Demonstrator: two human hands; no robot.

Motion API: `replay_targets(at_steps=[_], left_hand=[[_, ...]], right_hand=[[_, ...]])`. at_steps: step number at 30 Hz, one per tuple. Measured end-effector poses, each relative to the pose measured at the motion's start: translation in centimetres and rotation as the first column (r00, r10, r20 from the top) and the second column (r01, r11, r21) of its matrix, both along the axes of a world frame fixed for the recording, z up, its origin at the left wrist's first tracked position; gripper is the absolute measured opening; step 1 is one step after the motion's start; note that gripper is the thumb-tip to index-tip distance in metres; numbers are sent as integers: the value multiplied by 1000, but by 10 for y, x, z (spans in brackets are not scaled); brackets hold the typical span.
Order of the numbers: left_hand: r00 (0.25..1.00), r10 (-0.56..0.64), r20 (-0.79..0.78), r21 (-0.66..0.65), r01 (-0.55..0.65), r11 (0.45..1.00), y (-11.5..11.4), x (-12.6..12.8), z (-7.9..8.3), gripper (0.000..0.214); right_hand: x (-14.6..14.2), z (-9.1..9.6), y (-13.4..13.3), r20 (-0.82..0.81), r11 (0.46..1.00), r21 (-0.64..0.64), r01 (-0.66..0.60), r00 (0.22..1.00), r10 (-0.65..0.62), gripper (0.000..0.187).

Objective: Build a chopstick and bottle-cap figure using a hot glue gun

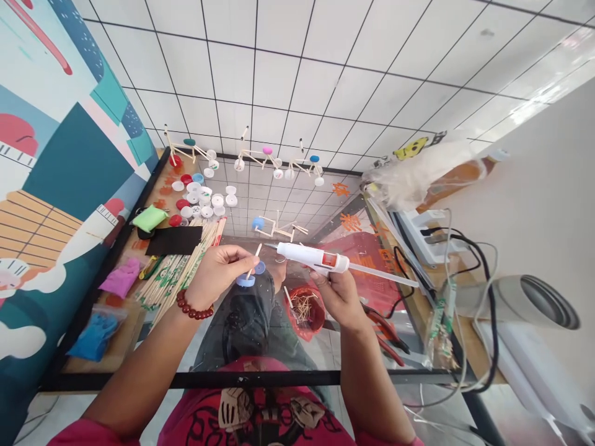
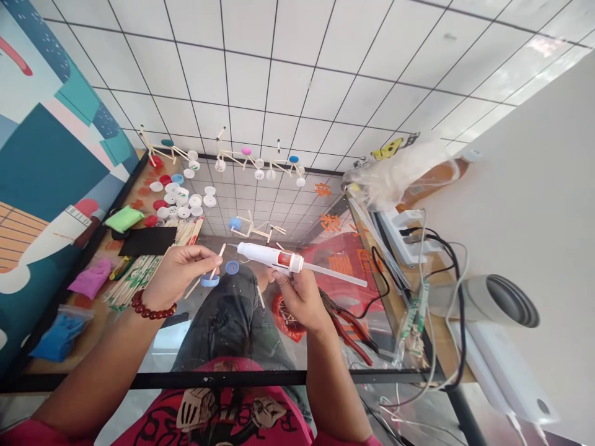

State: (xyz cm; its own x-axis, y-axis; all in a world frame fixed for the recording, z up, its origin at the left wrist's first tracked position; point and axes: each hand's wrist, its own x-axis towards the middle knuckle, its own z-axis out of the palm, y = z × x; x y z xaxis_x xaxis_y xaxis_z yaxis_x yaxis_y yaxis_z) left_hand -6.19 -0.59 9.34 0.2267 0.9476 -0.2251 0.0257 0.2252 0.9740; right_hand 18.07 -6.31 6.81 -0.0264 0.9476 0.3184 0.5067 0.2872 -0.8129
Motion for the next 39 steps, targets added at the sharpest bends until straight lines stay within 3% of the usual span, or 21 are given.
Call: replay_targets(at_steps=[10, 21, 39], left_hand=[[999, -49, -9, -3, 49, 999, -3, 0, -3, 23], [1000, -11, -29, -9, 11, 1000, -3, 0, -3, 22], [1000, -4, -28, 4, 4, 1000, -2, 0, -4, 27]], right_hand=[[0, -4, 1, 52, 999, 18, -41, 998, 40, 18], [2, -6, 2, 37, 989, 116, -89, 996, 85, 11], [1, -6, 2, 48, 977, 202, -68, 997, 59, 11]])
